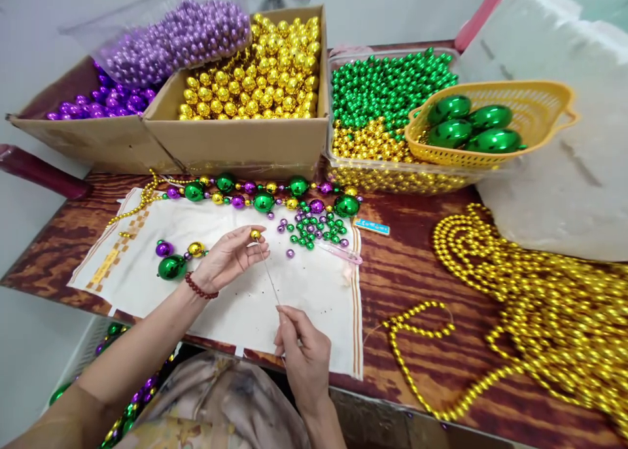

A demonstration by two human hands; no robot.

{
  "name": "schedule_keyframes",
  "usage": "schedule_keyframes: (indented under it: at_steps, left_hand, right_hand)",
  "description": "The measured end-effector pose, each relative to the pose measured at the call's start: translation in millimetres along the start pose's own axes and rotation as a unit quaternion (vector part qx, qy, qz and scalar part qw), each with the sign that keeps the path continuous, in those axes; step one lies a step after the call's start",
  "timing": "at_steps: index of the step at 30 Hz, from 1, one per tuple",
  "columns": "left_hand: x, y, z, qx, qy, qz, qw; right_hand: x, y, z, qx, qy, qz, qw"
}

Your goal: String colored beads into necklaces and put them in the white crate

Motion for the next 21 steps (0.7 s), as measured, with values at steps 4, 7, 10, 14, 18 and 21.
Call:
schedule_keyframes:
  at_steps: [4, 7, 10, 14, 18, 21]
  left_hand:
    - [0.0, 0.8, -1.8, 0.017, -0.024, 0.000, 1.000]
    - [0.7, 1.4, -2.6, 0.019, -0.041, -0.004, 0.999]
    - [2.2, 2.4, -0.5, 0.015, -0.072, -0.012, 0.997]
    - [8.6, 5.9, 13.0, 0.003, -0.123, -0.003, 0.992]
    - [16.9, 13.8, 36.0, -0.017, -0.192, 0.019, 0.981]
    - [22.9, 16.0, 46.0, -0.020, -0.294, 0.058, 0.954]
  right_hand:
    - [0.9, 2.8, -1.7, 0.006, 0.012, -0.003, 1.000]
    - [3.1, 4.1, -3.7, 0.006, 0.007, -0.003, 1.000]
    - [6.9, 2.1, -6.0, 0.014, -0.002, -0.008, 1.000]
    - [14.7, -6.4, -8.4, 0.027, -0.018, -0.012, 0.999]
    - [20.6, -9.1, -18.2, 0.058, -0.064, -0.001, 0.996]
    - [18.4, -7.1, -28.0, 0.059, -0.103, 0.010, 0.993]
Point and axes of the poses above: each hand's wrist, its own y-axis away from the middle knuckle, its own x-axis out of the palm, z = x × y, the point moved 7 cm from there along -y, towards the middle knuckle, and after that the axes turned 4 degrees about -z, right-handed, at the moved point
